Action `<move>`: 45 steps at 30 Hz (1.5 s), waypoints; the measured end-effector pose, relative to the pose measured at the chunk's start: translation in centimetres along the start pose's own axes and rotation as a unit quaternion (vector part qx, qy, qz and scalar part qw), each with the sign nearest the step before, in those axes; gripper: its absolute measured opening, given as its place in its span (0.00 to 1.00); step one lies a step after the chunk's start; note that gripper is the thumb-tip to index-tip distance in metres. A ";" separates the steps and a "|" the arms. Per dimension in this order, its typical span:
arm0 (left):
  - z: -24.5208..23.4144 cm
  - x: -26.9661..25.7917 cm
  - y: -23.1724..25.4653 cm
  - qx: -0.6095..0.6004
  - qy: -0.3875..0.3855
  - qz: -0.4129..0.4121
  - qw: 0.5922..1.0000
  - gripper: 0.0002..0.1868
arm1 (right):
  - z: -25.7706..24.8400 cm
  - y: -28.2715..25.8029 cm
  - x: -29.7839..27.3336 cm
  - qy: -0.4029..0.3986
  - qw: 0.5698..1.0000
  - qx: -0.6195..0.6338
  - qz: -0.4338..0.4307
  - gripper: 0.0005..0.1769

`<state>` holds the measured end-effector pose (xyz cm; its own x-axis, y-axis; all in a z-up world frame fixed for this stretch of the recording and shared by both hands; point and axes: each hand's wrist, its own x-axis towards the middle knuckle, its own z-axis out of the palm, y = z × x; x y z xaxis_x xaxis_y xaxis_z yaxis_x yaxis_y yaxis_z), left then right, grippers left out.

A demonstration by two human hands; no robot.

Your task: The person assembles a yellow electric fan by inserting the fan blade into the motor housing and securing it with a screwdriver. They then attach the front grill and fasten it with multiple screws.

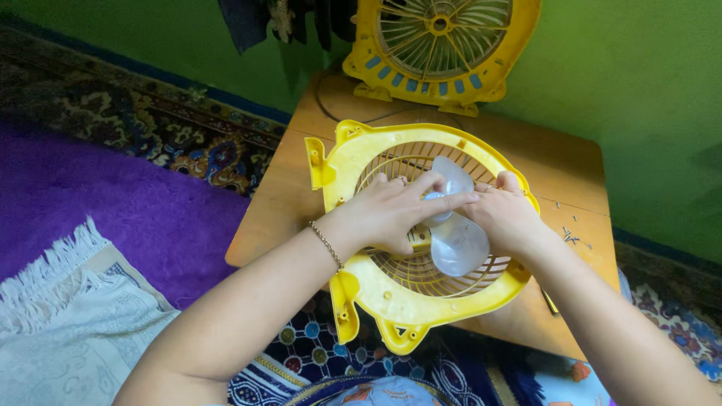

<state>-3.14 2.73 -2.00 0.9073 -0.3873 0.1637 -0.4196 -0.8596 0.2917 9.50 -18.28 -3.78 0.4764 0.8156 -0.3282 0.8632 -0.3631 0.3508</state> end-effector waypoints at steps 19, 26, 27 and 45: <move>-3.6 -0.8 0.7 -0.045 0.036 -0.041 0.997 0.50 | 3.2 0.8 -0.2 0.113 0.992 0.007 -0.063 0.26; -2.4 -5.9 -0.6 0.051 0.087 -0.302 0.948 0.25 | 3.2 0.5 0.3 0.042 0.983 0.151 -0.096 0.28; -1.9 -6.1 -1.0 0.018 0.060 -0.358 0.932 0.27 | 2.9 0.5 0.4 0.059 0.980 0.155 -0.108 0.29; 1.1 -6.1 -4.1 -0.214 0.219 -0.238 0.922 0.21 | 1.6 0.4 0.7 0.025 0.990 0.077 -0.117 0.35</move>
<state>-6.95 8.25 -5.23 0.9328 0.2512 0.2583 -0.0349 -0.6505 0.7587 10.40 -18.57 -5.24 0.2549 0.9057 -0.3388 0.9660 -0.2230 0.1305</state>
